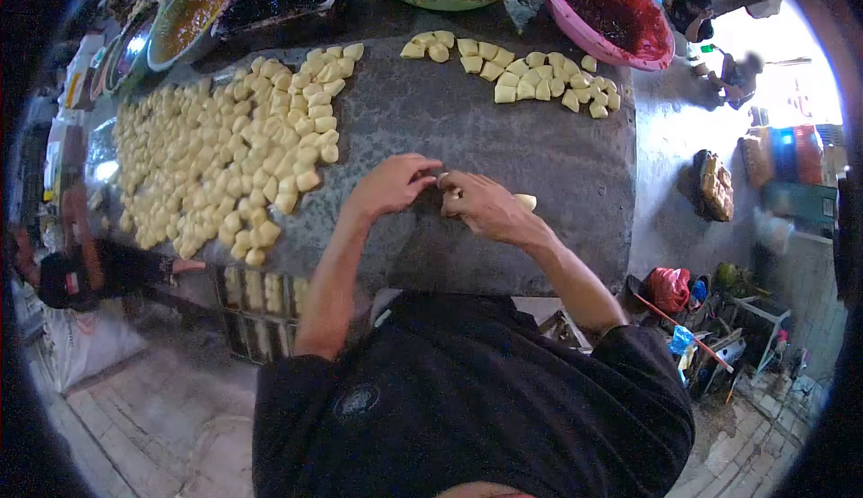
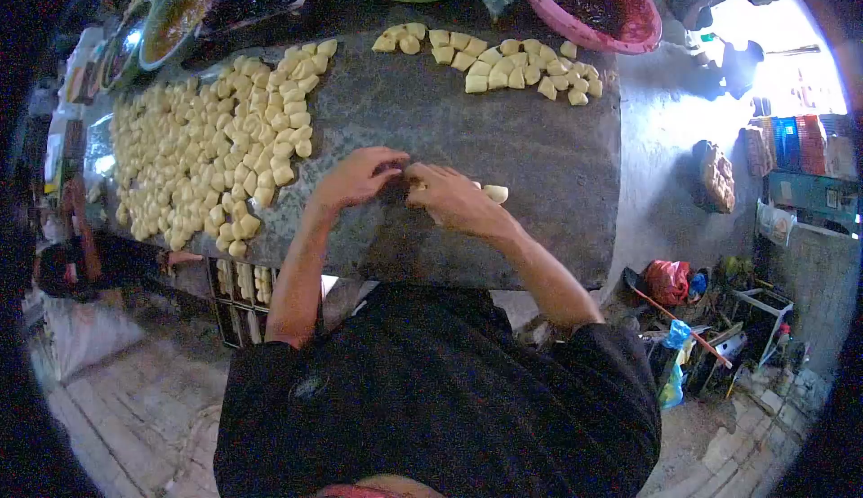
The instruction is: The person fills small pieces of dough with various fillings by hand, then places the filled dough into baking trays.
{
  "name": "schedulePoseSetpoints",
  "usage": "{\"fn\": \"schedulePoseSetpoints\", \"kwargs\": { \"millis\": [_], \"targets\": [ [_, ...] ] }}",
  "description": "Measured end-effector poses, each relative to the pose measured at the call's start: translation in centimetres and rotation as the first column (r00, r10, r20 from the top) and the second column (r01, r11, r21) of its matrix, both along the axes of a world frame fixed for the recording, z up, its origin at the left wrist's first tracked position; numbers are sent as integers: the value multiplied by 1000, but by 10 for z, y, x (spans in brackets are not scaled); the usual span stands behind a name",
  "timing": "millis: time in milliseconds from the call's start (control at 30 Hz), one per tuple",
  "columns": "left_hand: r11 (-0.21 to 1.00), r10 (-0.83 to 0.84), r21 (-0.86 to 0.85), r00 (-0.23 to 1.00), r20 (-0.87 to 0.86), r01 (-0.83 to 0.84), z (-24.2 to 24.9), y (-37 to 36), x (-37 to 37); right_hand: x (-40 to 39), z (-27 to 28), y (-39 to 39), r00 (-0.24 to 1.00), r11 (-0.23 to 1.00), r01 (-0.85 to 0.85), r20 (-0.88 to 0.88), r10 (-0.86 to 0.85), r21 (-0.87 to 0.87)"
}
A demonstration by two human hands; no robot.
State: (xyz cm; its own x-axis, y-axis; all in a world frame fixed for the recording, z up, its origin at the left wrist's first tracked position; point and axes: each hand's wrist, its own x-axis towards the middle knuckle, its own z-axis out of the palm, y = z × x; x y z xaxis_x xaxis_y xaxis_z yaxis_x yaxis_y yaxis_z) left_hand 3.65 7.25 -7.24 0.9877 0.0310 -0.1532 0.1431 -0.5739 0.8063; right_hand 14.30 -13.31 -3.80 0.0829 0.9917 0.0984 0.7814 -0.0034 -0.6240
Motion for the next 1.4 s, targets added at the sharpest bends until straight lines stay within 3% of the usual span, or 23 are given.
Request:
{"fn": "schedulePoseSetpoints", "kwargs": {
  "millis": [133, 233, 333, 433, 633, 733, 833, 933, 1033, 1133, 1200, 1267, 1333, 1400],
  "targets": [
    [974, 213, -100, 974, 73, -205, 5, 2, -15, 8, -1, 10, 947, 981, -193, 267, 179, 27],
    [983, 112, 103, 945, 309, -150, 11, -13, -30, 22, 12, 7, 978, 983, -170, 132, 160, 71],
    [986, 44, 152, 980, 193, -75, 17, -37, -42, 33, 2, -5, 996, 998, 60, 69, -61, 7],
    [970, 18, 234, 978, 207, -67, 1, -54, -44, 40, 2, -18, 963, 965, 244, -97, -253, -98],
    [905, -130, 422, 916, 380, -46, -11, -55, -33, 41, -5, -67, 869, 883, 436, -174, -463, -173],
    [895, -157, 446, 918, 365, -24, -4, -50, -33, 36, 1, -86, 917, 906, 351, -110, -383, -235],
    [930, -53, 359, 944, 326, -72, 17, -52, -25, 20, 13, -90, 931, 920, 353, 160, -328, -172],
    [851, -179, 523, 911, 372, -46, 13, -61, -5, 21, -13, -93, 918, 958, 243, 356, -177, -151],
    [813, -341, 574, 882, 325, 103, -20, -66, 8, 24, -42, -92, 914, 987, 153, 385, -127, -38],
    [826, -391, 546, 841, 374, 141, -54, -69, 16, 34, -59, -83, 905, 998, 42, 422, -60, 52],
    [821, -404, 539, 859, 313, 190, -49, -68, 23, 37, -58, -72, 921, 994, 46, 389, -5, -95],
    [815, -440, 510, 866, 239, 274, -51, -64, 29, 44, -46, -61, 990, 993, 105, 99, -99, -60],
    [985, -144, 107, 984, 109, 132, -35, -64, 15, 40, -22, -41, 944, 943, 163, -232, -235, -291],
    [986, -20, -165, 999, 43, 27, -20, -52, -20, 21, -10, -26, 770, 906, 78, -552, -321, -417]
  ]
}}
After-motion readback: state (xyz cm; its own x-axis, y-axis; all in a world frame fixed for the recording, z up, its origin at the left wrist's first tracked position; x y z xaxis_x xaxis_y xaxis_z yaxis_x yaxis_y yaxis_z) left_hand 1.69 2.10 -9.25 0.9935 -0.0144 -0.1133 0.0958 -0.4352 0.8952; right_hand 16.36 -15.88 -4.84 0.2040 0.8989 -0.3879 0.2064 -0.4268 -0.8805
